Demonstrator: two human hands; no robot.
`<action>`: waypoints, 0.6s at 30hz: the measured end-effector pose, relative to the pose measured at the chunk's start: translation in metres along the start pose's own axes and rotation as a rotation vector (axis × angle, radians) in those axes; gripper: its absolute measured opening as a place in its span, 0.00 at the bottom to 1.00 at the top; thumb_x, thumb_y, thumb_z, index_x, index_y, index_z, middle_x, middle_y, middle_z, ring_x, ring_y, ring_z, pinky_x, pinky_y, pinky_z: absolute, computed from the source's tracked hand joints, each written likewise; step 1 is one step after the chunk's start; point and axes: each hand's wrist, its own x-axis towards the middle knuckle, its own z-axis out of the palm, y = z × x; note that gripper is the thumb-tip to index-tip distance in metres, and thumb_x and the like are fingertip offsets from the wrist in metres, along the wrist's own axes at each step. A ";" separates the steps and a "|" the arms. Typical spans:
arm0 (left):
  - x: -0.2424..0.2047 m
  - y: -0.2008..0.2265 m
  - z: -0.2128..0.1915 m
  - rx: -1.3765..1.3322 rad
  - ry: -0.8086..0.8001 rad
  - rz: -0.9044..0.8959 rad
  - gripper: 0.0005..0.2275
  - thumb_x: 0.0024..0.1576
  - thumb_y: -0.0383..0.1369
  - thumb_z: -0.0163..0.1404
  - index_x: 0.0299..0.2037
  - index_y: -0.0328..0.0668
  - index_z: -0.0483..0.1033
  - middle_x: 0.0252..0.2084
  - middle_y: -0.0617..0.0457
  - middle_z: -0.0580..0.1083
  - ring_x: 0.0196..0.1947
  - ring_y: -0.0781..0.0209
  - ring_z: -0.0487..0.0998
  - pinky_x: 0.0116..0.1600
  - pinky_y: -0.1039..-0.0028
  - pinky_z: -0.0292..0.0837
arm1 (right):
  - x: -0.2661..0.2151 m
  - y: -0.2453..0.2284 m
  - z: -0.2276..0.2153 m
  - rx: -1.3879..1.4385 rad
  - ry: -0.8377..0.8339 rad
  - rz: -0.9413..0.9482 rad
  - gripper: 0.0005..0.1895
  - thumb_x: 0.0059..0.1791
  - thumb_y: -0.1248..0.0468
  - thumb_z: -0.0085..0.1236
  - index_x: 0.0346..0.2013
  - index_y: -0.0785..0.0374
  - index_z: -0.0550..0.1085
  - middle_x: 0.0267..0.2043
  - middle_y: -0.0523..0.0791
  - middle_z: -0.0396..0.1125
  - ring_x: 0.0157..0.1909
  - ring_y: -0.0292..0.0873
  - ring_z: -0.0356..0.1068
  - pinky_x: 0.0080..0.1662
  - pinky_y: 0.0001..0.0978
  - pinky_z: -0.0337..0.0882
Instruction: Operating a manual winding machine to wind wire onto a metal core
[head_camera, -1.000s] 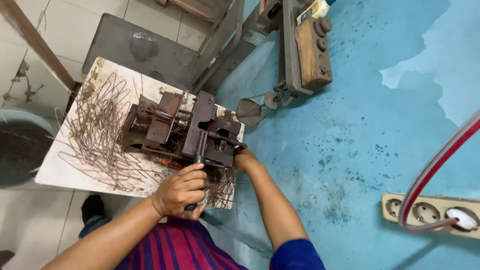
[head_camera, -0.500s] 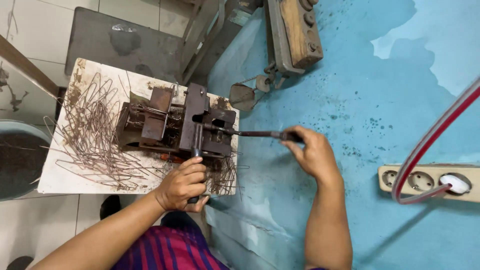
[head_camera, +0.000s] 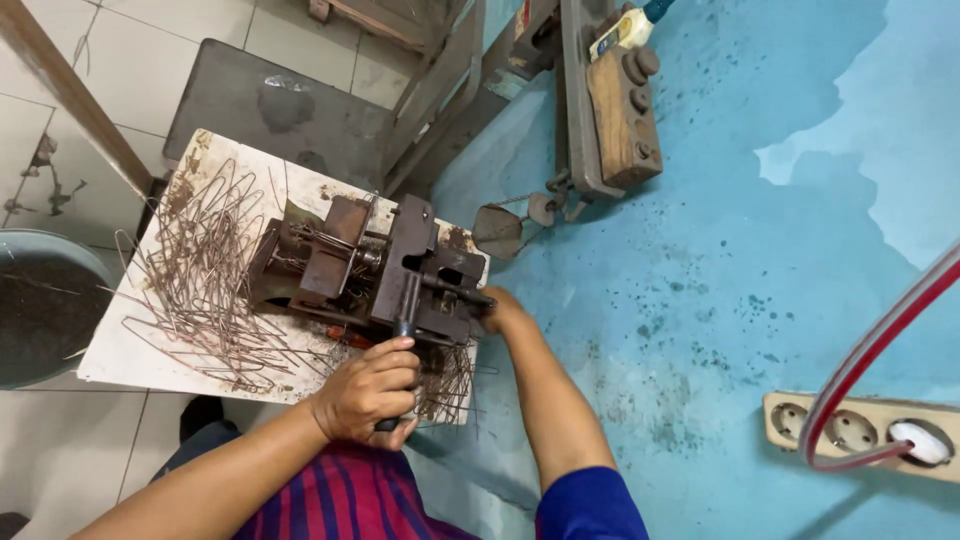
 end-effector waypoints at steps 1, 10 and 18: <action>0.000 0.003 -0.001 0.004 0.004 -0.004 0.12 0.57 0.38 0.46 0.23 0.42 0.69 0.30 0.49 0.69 0.40 0.46 0.76 0.66 0.54 0.63 | -0.029 -0.020 0.000 -0.004 -0.002 -0.004 0.09 0.41 0.66 0.52 0.31 0.56 0.79 0.40 0.54 0.75 0.48 0.57 0.75 0.42 0.46 0.72; 0.000 0.001 0.001 0.019 -0.002 -0.010 0.10 0.54 0.36 0.46 0.22 0.43 0.68 0.29 0.49 0.69 0.40 0.47 0.75 0.65 0.54 0.64 | -0.279 -0.091 -0.105 0.314 -0.155 -0.169 0.17 0.52 0.49 0.55 0.43 0.59 0.75 0.42 0.46 0.74 0.39 0.49 0.71 0.39 0.41 0.67; -0.016 -0.007 0.021 0.075 0.106 -0.001 0.13 0.55 0.43 0.47 0.22 0.47 0.69 0.29 0.53 0.71 0.43 0.51 0.78 0.64 0.53 0.67 | -0.283 -0.040 -0.188 0.213 0.768 -0.179 0.15 0.49 0.57 0.63 0.46 0.63 0.78 0.42 0.53 0.75 0.47 0.58 0.74 0.52 0.49 0.72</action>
